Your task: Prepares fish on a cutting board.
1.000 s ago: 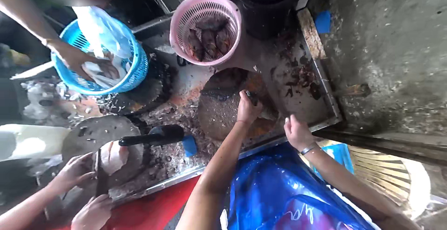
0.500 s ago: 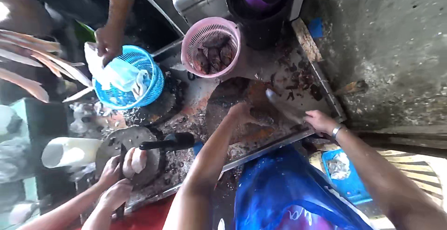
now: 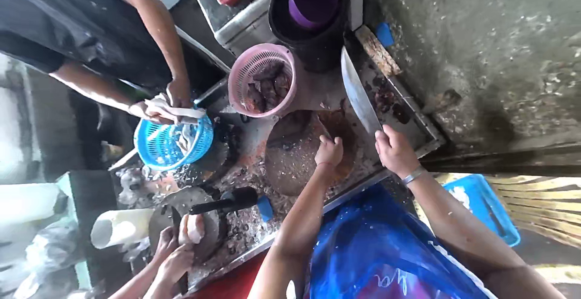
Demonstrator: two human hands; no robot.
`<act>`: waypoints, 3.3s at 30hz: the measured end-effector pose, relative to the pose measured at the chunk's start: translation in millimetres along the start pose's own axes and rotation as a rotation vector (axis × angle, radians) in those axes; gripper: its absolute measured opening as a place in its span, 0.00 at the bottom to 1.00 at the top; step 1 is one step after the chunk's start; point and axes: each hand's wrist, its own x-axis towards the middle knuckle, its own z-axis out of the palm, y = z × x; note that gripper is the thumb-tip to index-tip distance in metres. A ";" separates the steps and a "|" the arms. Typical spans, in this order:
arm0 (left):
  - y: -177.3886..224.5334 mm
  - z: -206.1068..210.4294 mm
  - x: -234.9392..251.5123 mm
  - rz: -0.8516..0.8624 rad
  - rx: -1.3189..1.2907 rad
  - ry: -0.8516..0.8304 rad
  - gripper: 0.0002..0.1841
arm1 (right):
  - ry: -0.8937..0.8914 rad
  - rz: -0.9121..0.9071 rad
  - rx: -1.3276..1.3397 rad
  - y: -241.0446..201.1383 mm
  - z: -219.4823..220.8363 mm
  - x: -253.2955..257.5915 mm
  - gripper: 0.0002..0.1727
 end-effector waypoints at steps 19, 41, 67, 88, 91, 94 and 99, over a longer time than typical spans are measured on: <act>-36.0 9.3 8.7 0.053 -0.087 -0.003 0.41 | 0.107 0.007 -0.270 -9.2 69.9 -14.4 0.21; -48.4 -29.1 52.7 0.595 -0.149 0.112 0.21 | 0.076 -0.101 -0.222 -19.4 19.4 -8.0 0.19; -52.0 -102.6 -7.7 0.005 0.237 0.033 0.32 | -0.288 -0.088 -0.673 100.3 19.4 -93.3 0.28; -110.3 7.2 -3.8 0.431 0.345 0.274 0.20 | -0.346 -0.027 -0.643 1.6 45.0 12.9 0.20; -108.0 4.5 -5.8 0.439 0.351 0.242 0.20 | -0.481 -0.078 -0.963 -34.3 35.7 15.3 0.20; -104.0 4.4 -5.9 0.435 0.385 0.210 0.21 | -0.563 -0.072 -1.218 -74.1 26.5 22.8 0.18; -105.1 0.9 -5.2 0.468 0.376 0.192 0.21 | -0.722 0.040 -1.135 -93.9 13.0 54.9 0.21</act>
